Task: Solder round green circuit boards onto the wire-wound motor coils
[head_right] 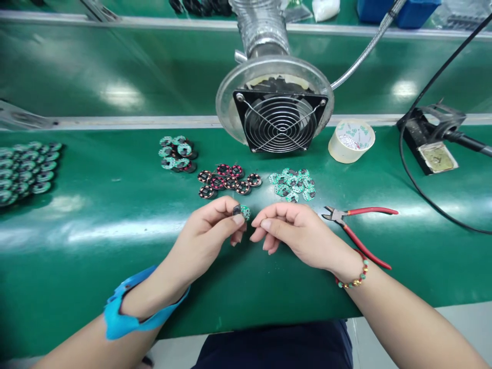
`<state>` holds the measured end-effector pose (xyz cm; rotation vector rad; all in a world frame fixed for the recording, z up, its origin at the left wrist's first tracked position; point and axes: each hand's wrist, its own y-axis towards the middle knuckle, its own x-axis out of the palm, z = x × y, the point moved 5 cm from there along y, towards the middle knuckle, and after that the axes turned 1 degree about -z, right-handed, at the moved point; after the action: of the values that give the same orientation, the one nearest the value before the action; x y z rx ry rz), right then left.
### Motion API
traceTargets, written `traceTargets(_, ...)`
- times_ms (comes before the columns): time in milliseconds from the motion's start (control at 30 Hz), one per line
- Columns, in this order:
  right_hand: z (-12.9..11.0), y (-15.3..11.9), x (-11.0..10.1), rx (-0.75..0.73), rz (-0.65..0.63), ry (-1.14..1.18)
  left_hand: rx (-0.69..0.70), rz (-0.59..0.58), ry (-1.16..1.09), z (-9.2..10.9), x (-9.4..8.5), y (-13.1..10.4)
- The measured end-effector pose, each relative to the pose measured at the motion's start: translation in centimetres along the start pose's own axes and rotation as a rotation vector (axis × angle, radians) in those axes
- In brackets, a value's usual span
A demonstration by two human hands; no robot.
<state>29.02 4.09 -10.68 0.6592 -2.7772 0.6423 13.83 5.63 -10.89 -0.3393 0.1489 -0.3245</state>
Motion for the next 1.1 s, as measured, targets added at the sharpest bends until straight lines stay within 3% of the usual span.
traceTargets(267,-0.2,-0.2,0.6,-0.022,-0.065,0.032,0.056,0.002,0.040,-0.2,0.1,0.3)
traceTargets(400,-0.2,-1.1,2.0,0.043,-0.254,-0.056,0.071,0.040,0.057,-0.4,0.3,0.9)
traceTargets(500,0.6,-2.5,4.7,0.065,-0.564,-0.308,0.079,0.002,0.136,-0.2,0.7,1.3)
traceTargets(567,0.9,-3.3,6.6,-0.124,-0.714,-0.566,0.101,-0.068,0.231,0.0,1.2,1.6)
traceTargets(633,1.7,-3.6,8.0,-0.254,-0.747,-0.836,0.134,-0.141,0.390,0.4,1.8,2.1)
traceTargets(700,3.2,-3.7,8.9,-0.186,-0.820,-1.082,0.167,-0.180,0.565,0.7,2.6,2.7)
traceTargets(767,4.0,-3.7,9.4,-0.150,-0.874,-1.182,0.197,-0.186,0.683,1.2,3.4,3.5)
traceTargets(900,4.1,-3.6,9.5,-0.165,-0.878,-1.302,0.257,-0.168,0.815,2.1,5.4,5.1)
traceTargets(1100,4.3,-2.8,8.2,-0.192,-0.647,-1.338,0.369,-0.057,0.987,2.7,7.3,6.9)
